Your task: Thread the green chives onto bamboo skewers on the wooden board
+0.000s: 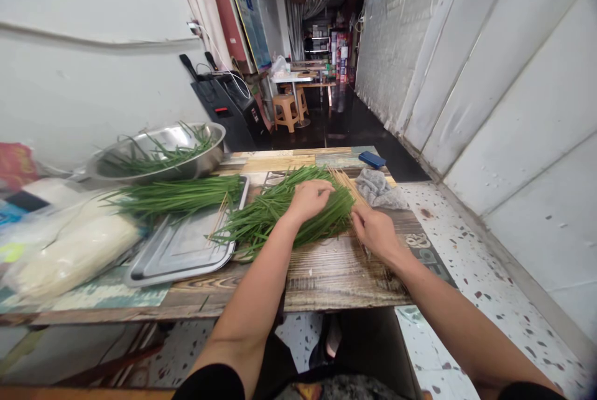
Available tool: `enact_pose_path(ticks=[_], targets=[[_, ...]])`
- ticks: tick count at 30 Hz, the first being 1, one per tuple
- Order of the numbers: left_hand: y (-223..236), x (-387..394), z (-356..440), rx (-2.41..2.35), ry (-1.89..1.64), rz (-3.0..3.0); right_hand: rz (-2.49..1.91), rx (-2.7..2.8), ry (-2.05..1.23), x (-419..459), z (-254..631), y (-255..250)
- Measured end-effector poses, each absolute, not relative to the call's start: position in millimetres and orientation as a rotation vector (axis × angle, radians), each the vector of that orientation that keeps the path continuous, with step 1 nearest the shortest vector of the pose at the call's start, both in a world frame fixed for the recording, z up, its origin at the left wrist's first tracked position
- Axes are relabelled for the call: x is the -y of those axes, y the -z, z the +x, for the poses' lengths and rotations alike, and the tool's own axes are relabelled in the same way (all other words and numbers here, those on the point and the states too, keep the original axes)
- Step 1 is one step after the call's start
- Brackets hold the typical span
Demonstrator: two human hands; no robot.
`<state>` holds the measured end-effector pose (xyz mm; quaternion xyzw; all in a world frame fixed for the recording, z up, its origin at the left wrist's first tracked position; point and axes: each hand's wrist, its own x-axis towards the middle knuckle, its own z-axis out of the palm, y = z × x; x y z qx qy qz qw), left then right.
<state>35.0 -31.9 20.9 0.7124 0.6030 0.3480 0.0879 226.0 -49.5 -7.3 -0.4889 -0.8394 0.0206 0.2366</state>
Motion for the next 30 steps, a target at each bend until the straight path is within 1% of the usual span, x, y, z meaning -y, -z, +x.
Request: enact_pose_path(ticks=[2,4,9,14,21,30], targets=[[-22,32,28,-2.033,-1.081,2.121,-1.403,2.299,-0.070,51,225,5],[-21,32,23,-2.180,-1.018,2.158,-1.463,2.297,-0.088,52,225,3],[-12,28,19,-2.180,-0.689,2.332,-1.509,2.287,-0.093,53,224,2],[-2,18,21,-2.346,-0.613,2.318,-1.506,2.290,-0.085,52,224,4],[-5,18,26,-2.237,-0.578,2.425,-1.461,2.284,-0.042,50,225,7],[-11,13,32,-2.234,-0.548,2.396,-1.464,2.292,-0.064,50,224,7]])
